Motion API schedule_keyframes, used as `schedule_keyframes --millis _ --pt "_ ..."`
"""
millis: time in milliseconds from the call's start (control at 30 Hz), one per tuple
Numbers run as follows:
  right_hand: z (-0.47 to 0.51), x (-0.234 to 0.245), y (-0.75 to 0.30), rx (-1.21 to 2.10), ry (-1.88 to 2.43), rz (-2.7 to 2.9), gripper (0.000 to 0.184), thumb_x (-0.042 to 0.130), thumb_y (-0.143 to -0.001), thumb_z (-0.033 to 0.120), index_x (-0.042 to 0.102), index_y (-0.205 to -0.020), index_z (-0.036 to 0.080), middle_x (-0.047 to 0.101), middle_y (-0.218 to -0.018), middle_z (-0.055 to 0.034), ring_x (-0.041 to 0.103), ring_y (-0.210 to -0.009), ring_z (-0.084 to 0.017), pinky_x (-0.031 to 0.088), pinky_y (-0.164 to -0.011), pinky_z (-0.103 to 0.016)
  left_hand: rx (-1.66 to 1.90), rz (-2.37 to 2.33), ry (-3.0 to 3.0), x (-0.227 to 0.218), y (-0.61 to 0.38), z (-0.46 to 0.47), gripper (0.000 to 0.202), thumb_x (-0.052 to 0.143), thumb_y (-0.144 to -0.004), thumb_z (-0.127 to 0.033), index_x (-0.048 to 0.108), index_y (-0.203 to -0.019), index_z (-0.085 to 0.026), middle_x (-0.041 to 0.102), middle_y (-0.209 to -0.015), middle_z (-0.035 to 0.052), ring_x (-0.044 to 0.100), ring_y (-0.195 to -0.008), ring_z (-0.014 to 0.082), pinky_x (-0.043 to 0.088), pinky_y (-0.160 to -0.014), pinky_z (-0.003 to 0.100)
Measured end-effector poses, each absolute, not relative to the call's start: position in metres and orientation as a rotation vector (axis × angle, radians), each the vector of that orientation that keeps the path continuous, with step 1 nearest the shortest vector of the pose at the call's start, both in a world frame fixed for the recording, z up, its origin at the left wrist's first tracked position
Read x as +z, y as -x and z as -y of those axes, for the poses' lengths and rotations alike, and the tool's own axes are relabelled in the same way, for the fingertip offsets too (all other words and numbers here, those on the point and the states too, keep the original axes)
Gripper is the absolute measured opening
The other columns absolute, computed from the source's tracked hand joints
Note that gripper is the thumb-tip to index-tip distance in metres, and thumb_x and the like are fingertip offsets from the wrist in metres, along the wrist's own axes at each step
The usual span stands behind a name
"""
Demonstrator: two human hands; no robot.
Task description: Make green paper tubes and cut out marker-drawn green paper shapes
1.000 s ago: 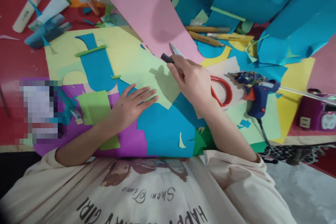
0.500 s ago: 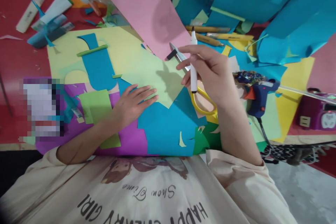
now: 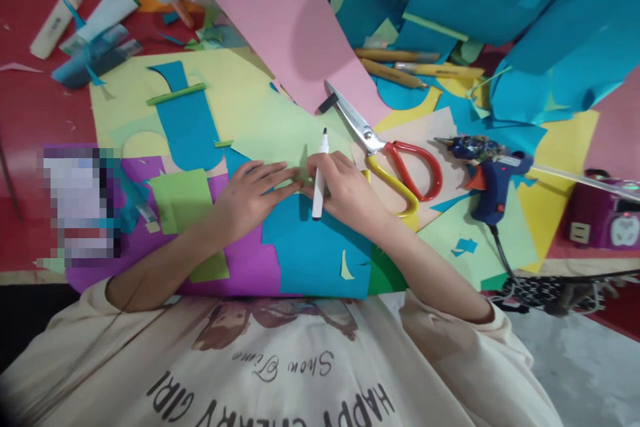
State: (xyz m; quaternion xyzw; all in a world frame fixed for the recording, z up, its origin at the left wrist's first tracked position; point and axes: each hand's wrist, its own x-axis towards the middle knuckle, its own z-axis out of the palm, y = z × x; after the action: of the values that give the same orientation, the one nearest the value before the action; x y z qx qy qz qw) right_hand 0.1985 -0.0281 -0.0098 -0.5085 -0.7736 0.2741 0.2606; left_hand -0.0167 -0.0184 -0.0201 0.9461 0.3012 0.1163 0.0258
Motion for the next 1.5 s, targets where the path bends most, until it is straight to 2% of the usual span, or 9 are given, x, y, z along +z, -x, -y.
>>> schedule_keyframes --millis 267,467,567,700,867,967,1100,1267,1500 --pt "0.026 -0.014 -0.195 0.674 1.326 2.225 0.010 0.050 -0.091 0.030 0.045 -0.097 0.024 0.065 -0.090 -0.0093 0.057 -0.082 -0.027 0.048 -0.071 -0.041 0.442 -0.927 -2.915 -0.021 0.016 0.018 0.027 0.047 -0.095 -0.014 0.066 -0.113 -0.023 0.069 -0.121 0.0029 0.060 -0.119 0.0197 0.045 -0.098 0.037" --pt "0.025 -0.015 -0.194 0.674 1.305 2.213 0.010 0.050 -0.091 0.028 0.047 -0.099 0.023 0.067 -0.091 -0.0100 0.059 -0.084 -0.028 0.049 -0.072 -0.043 0.474 -0.926 -2.944 -0.021 0.015 0.017 0.026 0.047 -0.096 -0.015 0.066 -0.110 -0.023 0.069 -0.121 0.0019 0.061 -0.116 0.0196 0.046 -0.096 0.037" --pt "0.023 -0.008 -0.197 0.759 1.302 2.158 0.013 0.054 -0.089 0.034 0.049 -0.095 0.023 0.067 -0.089 -0.0090 0.061 -0.082 -0.026 0.051 -0.068 -0.041 0.438 -0.932 -2.973 -0.021 0.015 0.018 0.025 0.047 -0.096 -0.016 0.065 -0.112 -0.024 0.068 -0.123 0.0006 0.060 -0.117 0.0190 0.046 -0.098 0.037" --pt "0.019 0.002 -0.210 0.974 1.318 1.856 0.024 0.055 -0.090 0.045 0.053 -0.077 0.024 0.065 -0.071 -0.0023 0.060 -0.061 -0.018 0.048 -0.055 -0.032 0.414 -0.923 -2.991 -0.021 0.016 0.020 0.025 0.049 -0.095 -0.016 0.064 -0.113 -0.023 0.067 -0.126 0.0002 0.059 -0.119 0.0189 0.044 -0.100 0.038" --pt "0.013 0.001 -0.216 1.283 1.255 1.516 0.037 0.042 -0.093 0.057 0.059 -0.095 0.024 0.061 -0.069 0.0007 0.053 -0.055 -0.013 0.042 -0.050 -0.028 0.406 -0.929 -2.976 -0.021 0.015 0.021 0.031 0.048 -0.095 -0.011 0.060 -0.120 -0.025 0.067 -0.126 0.0000 0.057 -0.122 0.0187 0.042 -0.105 0.042" --pt "0.011 -0.001 -0.211 1.284 1.321 1.466 0.028 0.054 -0.090 0.049 0.060 -0.085 0.022 0.056 -0.065 0.0018 0.049 -0.056 -0.012 0.037 -0.049 -0.026 0.409 -0.936 -2.951 -0.020 0.014 0.022 0.032 0.047 -0.094 -0.010 0.060 -0.119 -0.025 0.067 -0.124 -0.0003 0.057 -0.122 0.0193 0.040 -0.107 0.044" --pt "0.012 0.000 -0.203 1.290 1.347 1.496 0.016 0.066 -0.084 0.035 0.058 -0.079 0.021 0.060 -0.067 0.0004 0.053 -0.058 -0.013 0.040 -0.049 -0.026 0.434 -0.925 -2.895 -0.018 0.014 0.022 0.029 0.048 -0.094 -0.011 0.061 -0.117 -0.023 0.068 -0.121 0.0013 0.058 -0.121 0.0207 0.038 -0.109 0.046" --pt "0.013 0.002 -0.201 1.199 1.396 1.605 0.014 0.066 -0.082 0.028 0.059 -0.074 0.021 0.061 -0.062 0.0004 0.051 -0.051 -0.012 0.037 -0.043 -0.026 0.355 -0.922 -2.913 -0.013 0.014 0.021 0.029 0.045 -0.096 -0.011 0.062 -0.116 -0.022 0.068 -0.122 0.0018 0.059 -0.121 0.0207 0.040 -0.108 0.046" --pt "0.012 0.002 -0.203 1.133 1.369 1.755 0.012 0.063 -0.085 0.027 0.063 -0.075 0.020 0.065 -0.067 -0.0007 0.056 -0.055 -0.012 0.042 -0.047 -0.025 0.354 -0.917 -2.938 -0.010 0.014 0.023 0.028 0.044 -0.096 -0.011 0.062 -0.115 -0.020 0.068 -0.123 0.0006 0.059 -0.121 0.0213 0.041 -0.109 0.048"
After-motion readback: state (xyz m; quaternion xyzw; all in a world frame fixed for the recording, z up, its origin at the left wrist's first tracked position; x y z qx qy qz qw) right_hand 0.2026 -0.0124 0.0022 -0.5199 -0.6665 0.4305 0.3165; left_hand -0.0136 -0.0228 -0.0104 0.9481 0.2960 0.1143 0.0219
